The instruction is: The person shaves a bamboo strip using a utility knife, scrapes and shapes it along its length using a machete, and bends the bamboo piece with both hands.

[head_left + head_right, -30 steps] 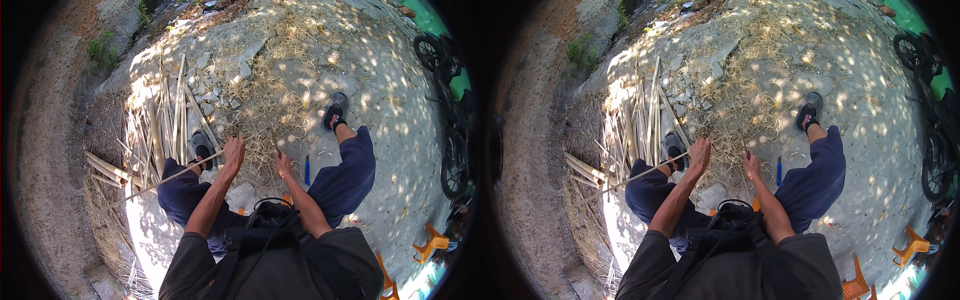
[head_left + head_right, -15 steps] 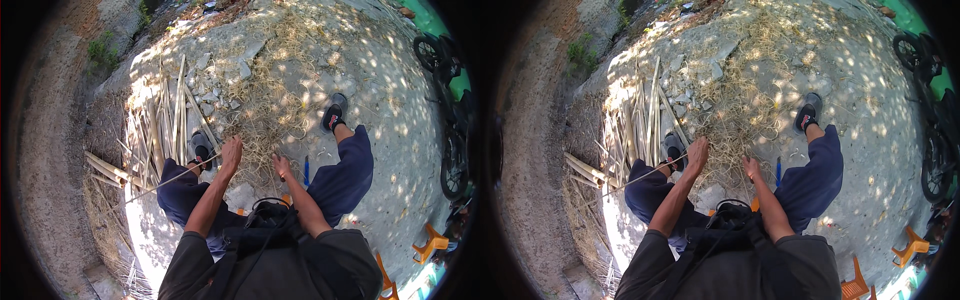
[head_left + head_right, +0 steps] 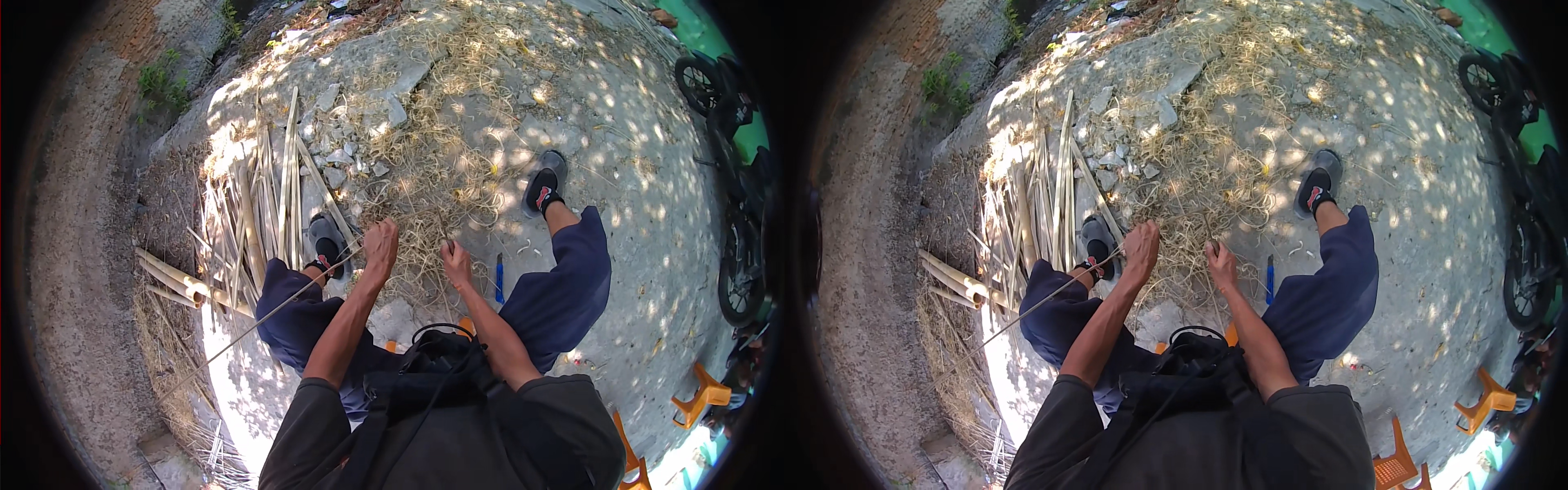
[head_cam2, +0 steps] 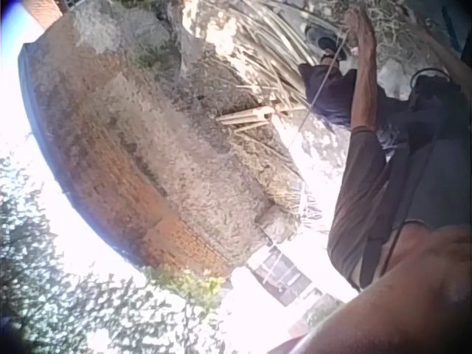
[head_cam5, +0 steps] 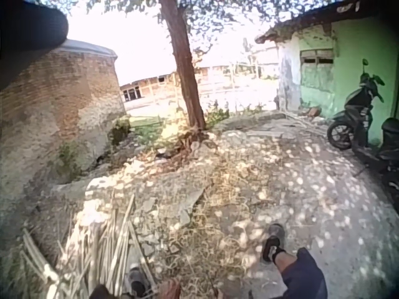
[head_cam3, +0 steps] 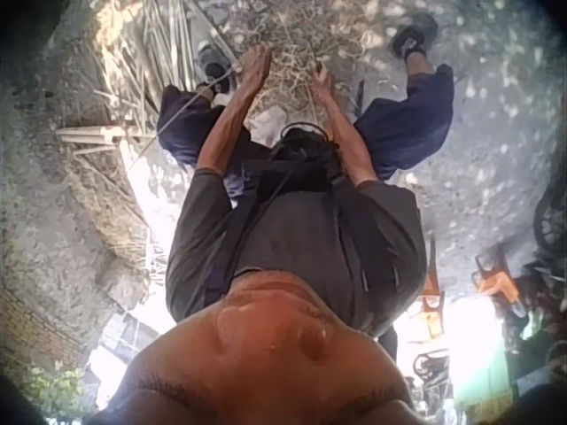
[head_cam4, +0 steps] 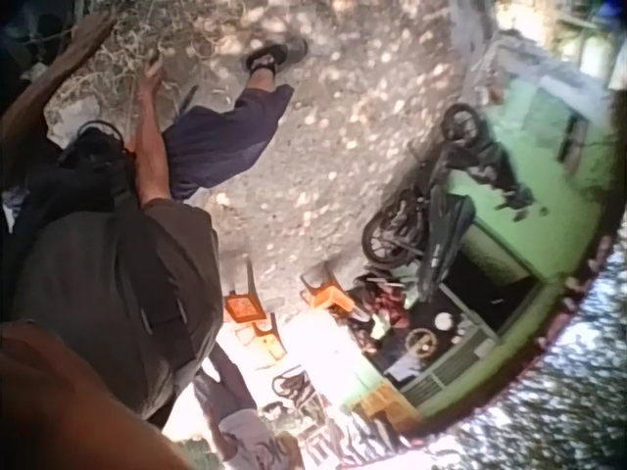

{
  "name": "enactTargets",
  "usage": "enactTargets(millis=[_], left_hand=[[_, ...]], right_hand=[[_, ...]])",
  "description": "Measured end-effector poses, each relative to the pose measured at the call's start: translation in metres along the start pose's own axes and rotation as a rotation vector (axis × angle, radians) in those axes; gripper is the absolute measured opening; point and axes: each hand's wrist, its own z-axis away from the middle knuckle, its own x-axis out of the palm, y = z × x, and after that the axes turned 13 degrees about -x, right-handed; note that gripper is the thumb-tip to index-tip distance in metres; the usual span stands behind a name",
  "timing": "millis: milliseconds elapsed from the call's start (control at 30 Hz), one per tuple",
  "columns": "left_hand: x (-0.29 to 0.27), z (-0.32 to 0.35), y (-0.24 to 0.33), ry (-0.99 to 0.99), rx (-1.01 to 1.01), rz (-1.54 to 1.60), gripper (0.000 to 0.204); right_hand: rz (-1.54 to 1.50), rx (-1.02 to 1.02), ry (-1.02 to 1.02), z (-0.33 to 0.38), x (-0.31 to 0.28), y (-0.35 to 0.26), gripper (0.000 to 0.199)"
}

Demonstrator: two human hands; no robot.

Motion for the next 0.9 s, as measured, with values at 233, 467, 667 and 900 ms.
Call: enactTargets(millis=[233, 467, 667, 900], left_hand=[[-0.003, 0.011, 0.015, -0.128, -0.057, 0.002, 0.005], [0.011, 0.013, -0.002, 0.034, 0.021, -0.042, 0.004], [0.005, 0.017, 0.003, 0.002, 0.0, -0.107, 0.005], [0.039, 0.032, 0.0, 0.051, 0.001, -0.233, 0.018]], right_hand=[[0.193, 0.223, -0.213, 0.019, -0.009, 0.063, 0.062], [0.138, 0.217, -0.174, 0.01, -0.003, 0.023, 0.059], [0.074, 0.16, -0.191, 0.006, 0.007, 0.006, 0.055], [0.206, 0.262, -0.323, 0.032, 0.006, 0.049, 0.056]])
